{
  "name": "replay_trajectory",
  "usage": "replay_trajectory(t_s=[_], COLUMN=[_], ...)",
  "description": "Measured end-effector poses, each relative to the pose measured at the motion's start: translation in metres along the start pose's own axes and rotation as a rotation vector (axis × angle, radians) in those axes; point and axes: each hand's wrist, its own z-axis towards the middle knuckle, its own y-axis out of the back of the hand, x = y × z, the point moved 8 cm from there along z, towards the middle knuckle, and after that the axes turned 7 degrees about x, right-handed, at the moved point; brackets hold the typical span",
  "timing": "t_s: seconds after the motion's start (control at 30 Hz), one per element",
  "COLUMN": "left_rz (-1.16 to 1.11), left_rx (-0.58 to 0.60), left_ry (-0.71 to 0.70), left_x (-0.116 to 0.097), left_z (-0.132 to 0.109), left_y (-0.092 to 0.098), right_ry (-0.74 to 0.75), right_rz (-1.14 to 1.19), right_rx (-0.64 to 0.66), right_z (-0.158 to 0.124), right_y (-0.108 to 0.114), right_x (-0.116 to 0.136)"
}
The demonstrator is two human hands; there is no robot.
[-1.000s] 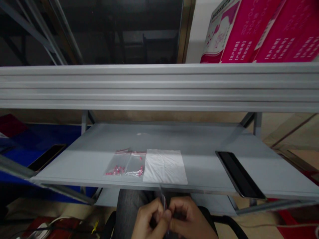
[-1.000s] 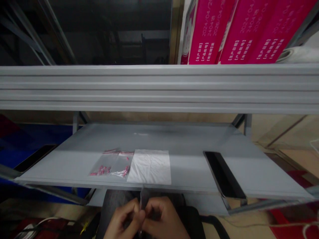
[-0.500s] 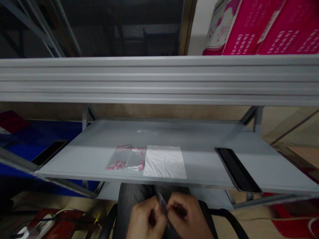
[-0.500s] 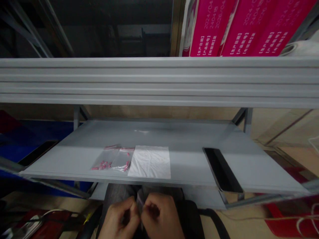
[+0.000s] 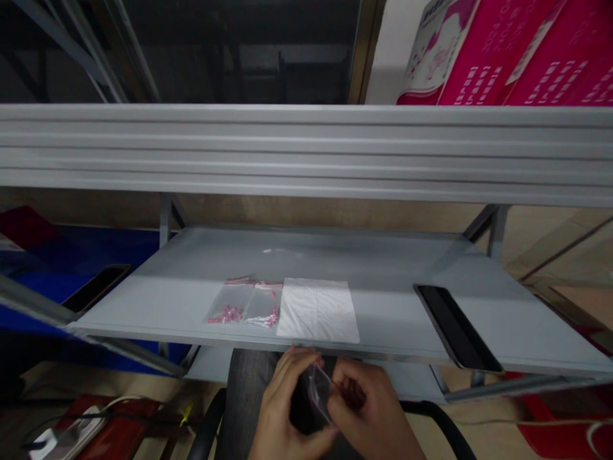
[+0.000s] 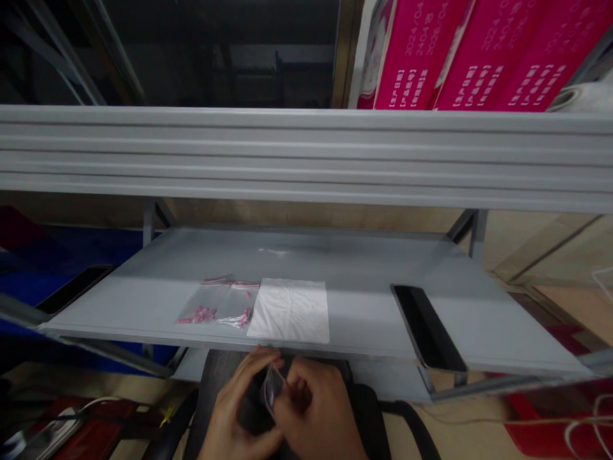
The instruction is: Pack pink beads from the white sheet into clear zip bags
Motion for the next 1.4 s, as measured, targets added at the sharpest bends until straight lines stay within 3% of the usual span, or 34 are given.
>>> replay_trajectory(t_s=[0.17, 0.3, 0.43, 0.57, 0.7, 0.83, 1.07, 1.23, 1.4], left_rz=[-0.025, -0.055, -0.041, -0.095, -0.301, -0.636, -1.167, -1.223, -1.28], left_rx=[-0.089, -0.151, -0.153, -0.115, -0.074, 0.002, 0.194, 0.277, 0.304], left_ry=[0.072, 0.114, 0.076, 0.078, 0.185, 0.305, 0.343, 0.341, 0.337], left_x=[0.007, 0.008, 0.003, 0.002, 0.011, 0.026, 0.032, 0.025, 0.019], left_z=[-0.004, 0.0, 0.005, 0.008, 0.008, 0.005, -0.001, -0.004, 0.0], left_y=[0.003, 0.01, 0.011, 0.005, 0.0, -0.011, -0.045, -0.051, -0.052], right_ry=[0.038, 0.251, 0.303, 0.234, 0.256, 0.29, 0.342, 0.406, 0.404], right_rz=[-0.135, -0.187, -0.232, -0.122, 0.016, -0.08, -0.171, -0.274, -0.314], right_rx=[-0.053, -0.214, -0.127, -0.024, 0.018, 0.112, 0.198, 0.273, 0.25], right_z=[-0.002, -0.013, -0.013, -0.008, -0.011, -0.014, -0.017, -0.016, -0.015], right_y=[0.01, 0.025, 0.009, -0.005, 0.002, 0.01, 0.011, 0.007, 0.008], right_x=[0.003, 0.025, 0.027, 0.015, 0.012, 0.015, 0.023, 0.032, 0.029])
